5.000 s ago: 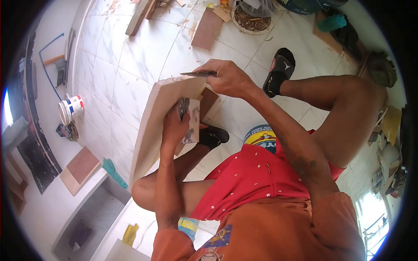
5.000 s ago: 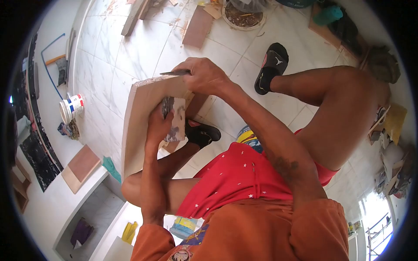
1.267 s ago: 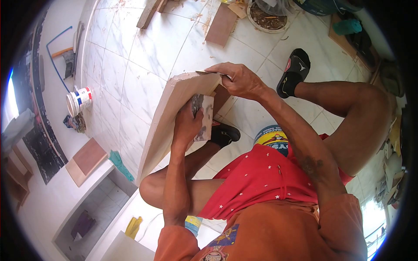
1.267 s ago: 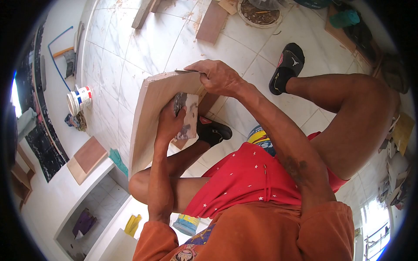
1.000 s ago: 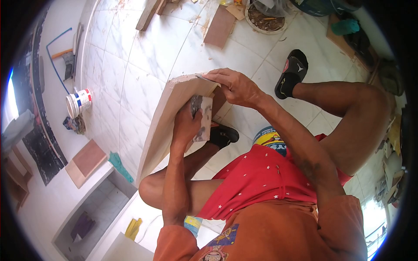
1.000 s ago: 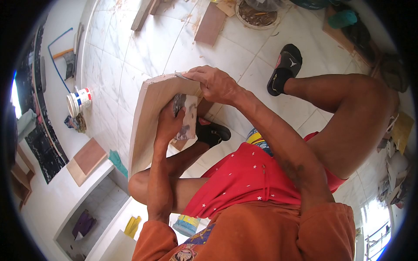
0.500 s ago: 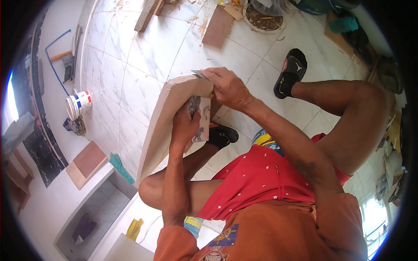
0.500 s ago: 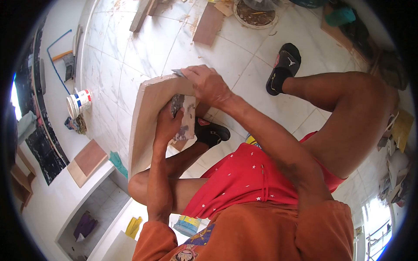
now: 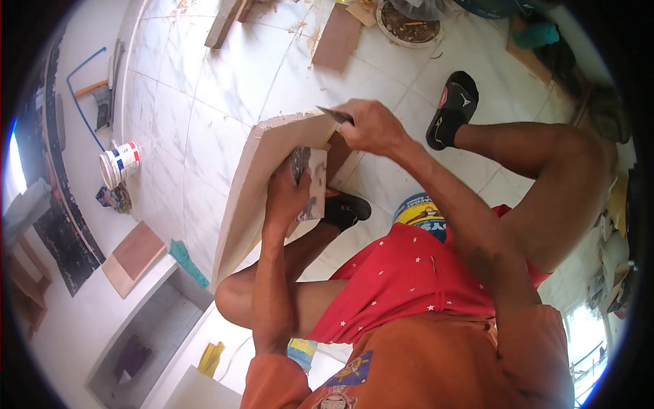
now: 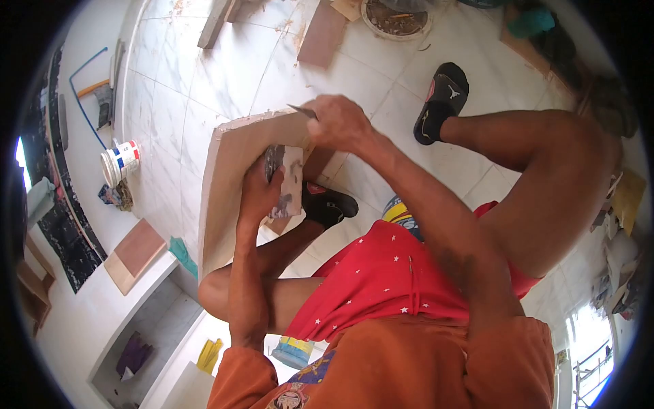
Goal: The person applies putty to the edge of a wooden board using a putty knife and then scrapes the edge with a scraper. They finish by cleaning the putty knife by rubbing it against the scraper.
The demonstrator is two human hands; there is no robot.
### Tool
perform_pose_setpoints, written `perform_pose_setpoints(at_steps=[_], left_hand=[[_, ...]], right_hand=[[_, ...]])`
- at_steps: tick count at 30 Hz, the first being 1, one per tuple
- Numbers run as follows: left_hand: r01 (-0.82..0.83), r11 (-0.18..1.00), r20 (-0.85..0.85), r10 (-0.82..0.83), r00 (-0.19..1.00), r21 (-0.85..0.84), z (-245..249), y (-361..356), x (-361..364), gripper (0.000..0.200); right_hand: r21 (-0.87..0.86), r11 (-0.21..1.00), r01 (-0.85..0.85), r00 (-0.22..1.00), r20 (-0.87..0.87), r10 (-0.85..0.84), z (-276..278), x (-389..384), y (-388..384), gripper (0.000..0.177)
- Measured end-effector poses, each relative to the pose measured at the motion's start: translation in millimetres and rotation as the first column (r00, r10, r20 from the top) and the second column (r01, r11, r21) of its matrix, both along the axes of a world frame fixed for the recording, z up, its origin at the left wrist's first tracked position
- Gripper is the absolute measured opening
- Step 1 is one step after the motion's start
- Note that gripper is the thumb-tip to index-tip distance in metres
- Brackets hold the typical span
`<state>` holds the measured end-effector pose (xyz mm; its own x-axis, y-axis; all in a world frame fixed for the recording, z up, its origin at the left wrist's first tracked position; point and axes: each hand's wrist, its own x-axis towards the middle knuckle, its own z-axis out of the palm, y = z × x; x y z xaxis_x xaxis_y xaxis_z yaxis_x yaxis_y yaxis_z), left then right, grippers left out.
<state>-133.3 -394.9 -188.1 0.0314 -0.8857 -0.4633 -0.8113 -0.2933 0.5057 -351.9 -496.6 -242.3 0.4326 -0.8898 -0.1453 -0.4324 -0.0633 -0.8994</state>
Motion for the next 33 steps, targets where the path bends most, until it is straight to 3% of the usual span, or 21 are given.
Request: perform_pose_setpoints(at_steps=[2,5,8,14,17,20,30,33], left_hand=[[-0.007,1.000,0.013,0.007,1.000,0.001,2,0,-3,0.051],[-0.041,0.999,0.004,0.041,0.999,0.031,7,-3,-5,0.051],[-0.020,1.000,0.015,0.020,1.000,-0.018,8,-2,-6,0.051],[-0.019,0.999,0.017,0.019,1.000,-0.034,8,-2,-7,0.051],[-0.022,0.999,0.036,0.023,0.999,-0.045,10,-2,-9,0.052],[-0.036,0.999,0.050,0.037,0.998,-0.016,14,-5,-12,0.052],[-0.005,0.998,0.054,0.008,0.999,-0.062,8,-3,-9,0.052],[-0.070,0.997,0.028,0.069,0.997,0.039,15,-7,-12,0.051]], right_hand=[[0.110,0.989,-0.099,0.983,-0.144,0.114,10,-2,-24,0.035],[0.256,0.936,-0.243,0.933,-0.202,0.297,35,-5,-44,0.038],[0.272,0.911,-0.310,0.908,-0.200,0.369,42,-2,-55,0.040],[0.159,0.919,-0.362,0.912,-0.146,0.384,47,0,-63,0.045],[-0.003,0.952,-0.305,0.947,-0.108,0.303,34,3,-57,0.049],[0.097,0.906,-0.411,0.896,-0.139,0.421,59,-1,-66,0.052],[0.085,0.896,-0.437,0.893,-0.077,0.443,95,-6,-67,0.051],[0.044,0.894,-0.446,0.890,-0.088,0.448,93,-3,-68,0.048]])
